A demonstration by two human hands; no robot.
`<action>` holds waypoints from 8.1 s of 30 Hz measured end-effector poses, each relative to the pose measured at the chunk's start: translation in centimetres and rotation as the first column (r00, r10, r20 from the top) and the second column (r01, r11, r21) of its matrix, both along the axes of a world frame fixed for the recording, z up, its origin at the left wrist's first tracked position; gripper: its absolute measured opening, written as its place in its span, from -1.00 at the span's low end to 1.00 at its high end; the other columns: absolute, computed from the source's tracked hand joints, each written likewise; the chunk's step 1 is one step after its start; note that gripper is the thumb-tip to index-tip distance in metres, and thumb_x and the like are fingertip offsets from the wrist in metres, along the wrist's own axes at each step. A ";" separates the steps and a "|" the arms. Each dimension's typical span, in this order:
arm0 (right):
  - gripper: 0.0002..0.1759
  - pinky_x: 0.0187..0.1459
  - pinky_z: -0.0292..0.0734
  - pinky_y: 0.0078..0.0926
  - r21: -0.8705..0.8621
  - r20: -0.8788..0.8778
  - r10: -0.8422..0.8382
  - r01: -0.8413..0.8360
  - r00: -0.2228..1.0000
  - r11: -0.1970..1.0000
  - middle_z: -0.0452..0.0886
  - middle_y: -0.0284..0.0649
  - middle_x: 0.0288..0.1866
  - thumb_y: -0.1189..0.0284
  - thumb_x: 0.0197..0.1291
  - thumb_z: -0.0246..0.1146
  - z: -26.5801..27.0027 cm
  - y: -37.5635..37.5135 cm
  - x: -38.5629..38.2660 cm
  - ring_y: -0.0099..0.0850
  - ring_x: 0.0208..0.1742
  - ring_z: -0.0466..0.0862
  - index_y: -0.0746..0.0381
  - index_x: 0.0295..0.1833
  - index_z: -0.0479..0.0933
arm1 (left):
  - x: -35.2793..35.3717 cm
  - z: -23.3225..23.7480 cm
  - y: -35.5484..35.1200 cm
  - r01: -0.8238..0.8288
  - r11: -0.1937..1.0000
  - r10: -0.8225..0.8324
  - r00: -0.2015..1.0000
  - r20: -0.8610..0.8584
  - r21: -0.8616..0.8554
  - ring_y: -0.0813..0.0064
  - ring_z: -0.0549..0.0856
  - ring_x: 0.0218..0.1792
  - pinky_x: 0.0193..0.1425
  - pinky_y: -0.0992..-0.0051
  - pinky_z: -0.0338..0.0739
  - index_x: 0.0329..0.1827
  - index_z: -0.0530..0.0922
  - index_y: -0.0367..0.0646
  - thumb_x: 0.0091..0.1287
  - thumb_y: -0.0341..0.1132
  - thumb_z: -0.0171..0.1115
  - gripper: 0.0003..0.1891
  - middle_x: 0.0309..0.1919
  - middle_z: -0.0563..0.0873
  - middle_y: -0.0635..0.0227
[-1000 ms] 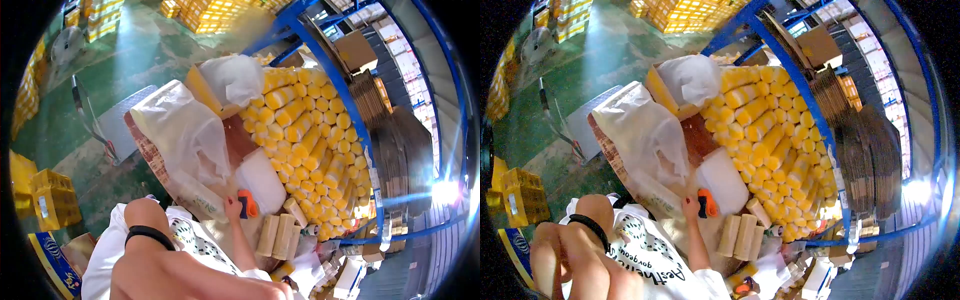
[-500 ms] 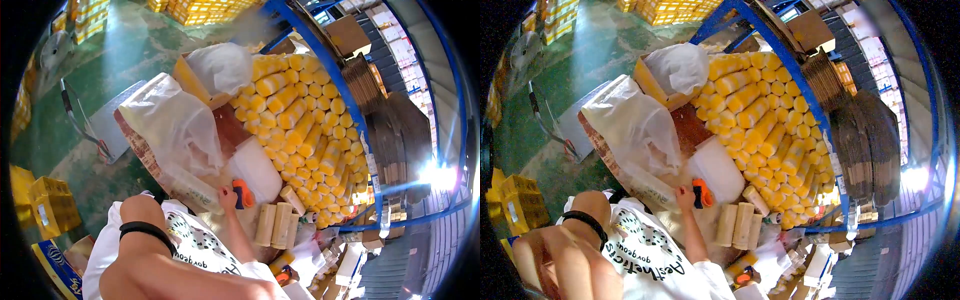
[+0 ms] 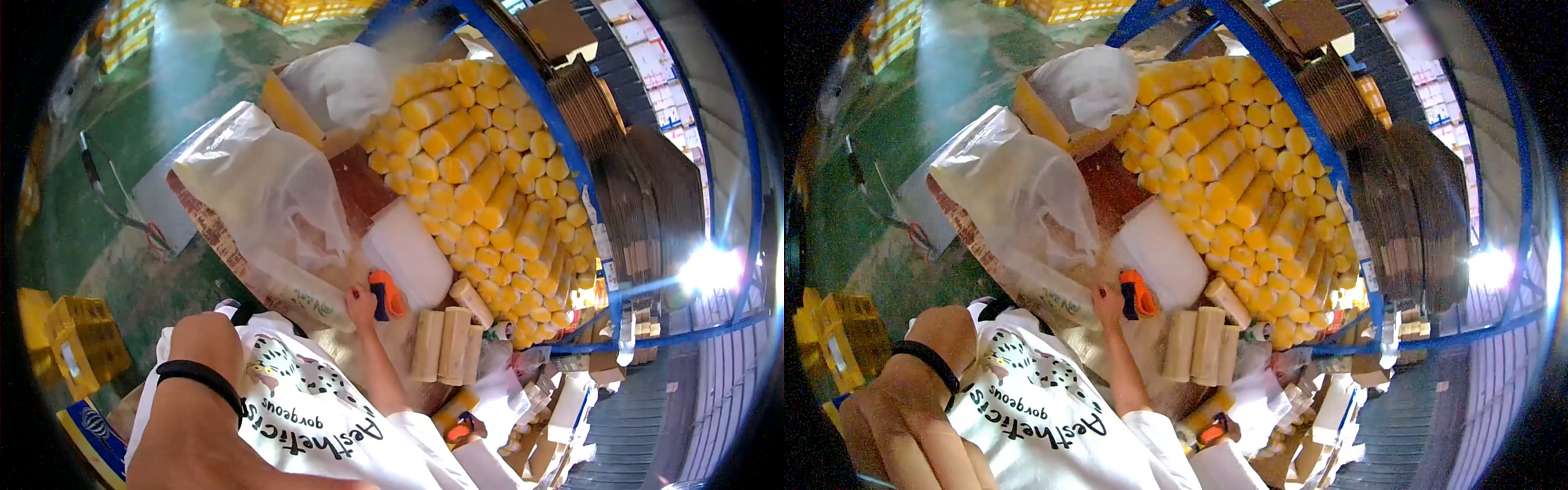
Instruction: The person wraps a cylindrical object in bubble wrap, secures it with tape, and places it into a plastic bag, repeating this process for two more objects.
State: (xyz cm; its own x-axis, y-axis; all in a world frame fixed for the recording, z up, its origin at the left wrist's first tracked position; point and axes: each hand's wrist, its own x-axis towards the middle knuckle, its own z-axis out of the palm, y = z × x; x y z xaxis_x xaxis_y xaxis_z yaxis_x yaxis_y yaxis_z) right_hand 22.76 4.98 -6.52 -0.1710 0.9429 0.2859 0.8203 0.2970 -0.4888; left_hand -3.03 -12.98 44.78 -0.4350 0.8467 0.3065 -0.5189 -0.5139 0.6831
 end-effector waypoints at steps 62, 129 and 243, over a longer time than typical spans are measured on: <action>-0.52 -0.29 0.53 0.03 -0.441 0.356 -0.211 0.363 0.910 0.821 0.64 0.15 -0.34 0.23 0.37 -0.12 -0.4 -8.7 -1.1 0.09 -0.36 0.65 0.36 -0.32 0.58 | 3.4 -47.7 18.9 0.815 0.579 0.488 -0.313 -0.815 0.034 0.19 0.17 0.47 0.49 0.07 0.09 0.43 0.27 0.31 0.35 -0.36 0.05 -0.43 0.50 0.15 0.34; -0.66 -0.01 0.47 -0.08 0.341 -0.190 0.635 -0.557 0.748 0.758 0.59 0.00 -0.24 0.56 -0.36 0.33 21.2 -8.7 -7.8 0.01 -0.10 0.56 0.38 -0.30 0.55 | -5.9 -21.8 15.2 0.730 0.683 -0.179 0.217 -0.960 0.037 0.20 0.47 0.17 0.26 0.30 0.40 0.10 0.56 -0.04 -0.15 -0.38 0.50 -0.38 0.18 0.49 0.32; -0.74 0.24 0.49 -0.08 0.330 0.663 0.452 -0.775 0.597 0.539 0.67 -0.53 -0.18 0.38 -0.23 0.22 31.8 -9.9 -6.2 -0.56 0.04 0.57 0.04 -0.30 0.66 | -7.0 -18.6 7.5 0.422 0.899 -0.016 0.301 -0.953 0.119 0.23 0.63 -0.02 0.04 0.34 0.55 0.08 0.60 -0.16 0.02 -0.32 0.48 -0.51 -0.02 0.62 0.25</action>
